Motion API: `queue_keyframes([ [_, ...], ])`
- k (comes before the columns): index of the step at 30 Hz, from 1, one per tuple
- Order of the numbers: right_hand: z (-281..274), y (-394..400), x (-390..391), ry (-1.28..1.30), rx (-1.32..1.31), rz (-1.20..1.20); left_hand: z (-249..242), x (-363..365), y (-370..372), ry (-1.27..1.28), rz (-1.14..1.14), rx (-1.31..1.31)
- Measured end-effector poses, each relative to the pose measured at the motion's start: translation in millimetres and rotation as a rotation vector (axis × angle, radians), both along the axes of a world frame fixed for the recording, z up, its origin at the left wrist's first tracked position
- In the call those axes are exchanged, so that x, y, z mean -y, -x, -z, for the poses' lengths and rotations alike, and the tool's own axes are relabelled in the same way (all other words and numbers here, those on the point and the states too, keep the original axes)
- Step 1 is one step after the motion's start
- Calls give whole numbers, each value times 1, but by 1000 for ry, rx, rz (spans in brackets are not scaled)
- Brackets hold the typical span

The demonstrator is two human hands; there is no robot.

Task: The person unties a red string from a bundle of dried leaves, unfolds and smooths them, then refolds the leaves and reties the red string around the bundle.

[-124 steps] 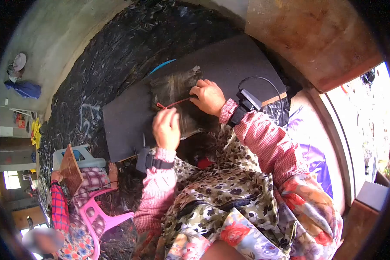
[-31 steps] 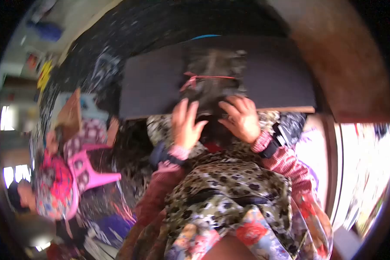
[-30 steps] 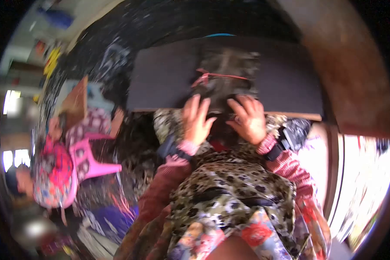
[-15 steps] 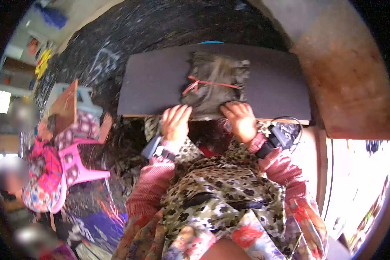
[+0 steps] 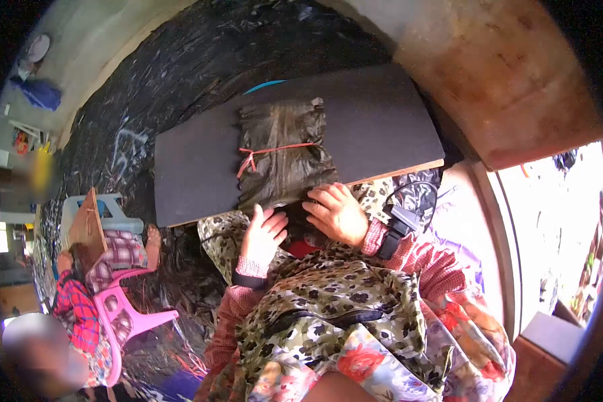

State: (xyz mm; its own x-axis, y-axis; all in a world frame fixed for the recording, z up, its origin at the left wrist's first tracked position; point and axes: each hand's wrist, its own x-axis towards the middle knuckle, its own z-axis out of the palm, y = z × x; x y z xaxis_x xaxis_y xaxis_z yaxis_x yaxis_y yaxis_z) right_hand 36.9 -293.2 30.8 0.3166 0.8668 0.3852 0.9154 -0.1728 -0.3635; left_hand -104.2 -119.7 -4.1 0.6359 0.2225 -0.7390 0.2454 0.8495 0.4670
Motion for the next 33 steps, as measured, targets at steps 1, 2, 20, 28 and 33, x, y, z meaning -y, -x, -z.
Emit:
queue_keyframes([
  [1, -3, 2, 3, -32, -11, 18, -3, -1, -6, -30, -38, -27],
  [2, -3, 1, 6, -32, -12, 35, 2, -3, -6, -30, -20, -27],
  [20, 15, -130, -55, -20, -189, 453, 10, -42, 25, -65, -225, -29],
  [28, 15, -124, -80, 142, -91, 459, 11, -28, 11, -215, -204, -40],
  [33, 0, -119, -94, 69, -65, 390, 0, -39, 19, -150, -175, -29],
])
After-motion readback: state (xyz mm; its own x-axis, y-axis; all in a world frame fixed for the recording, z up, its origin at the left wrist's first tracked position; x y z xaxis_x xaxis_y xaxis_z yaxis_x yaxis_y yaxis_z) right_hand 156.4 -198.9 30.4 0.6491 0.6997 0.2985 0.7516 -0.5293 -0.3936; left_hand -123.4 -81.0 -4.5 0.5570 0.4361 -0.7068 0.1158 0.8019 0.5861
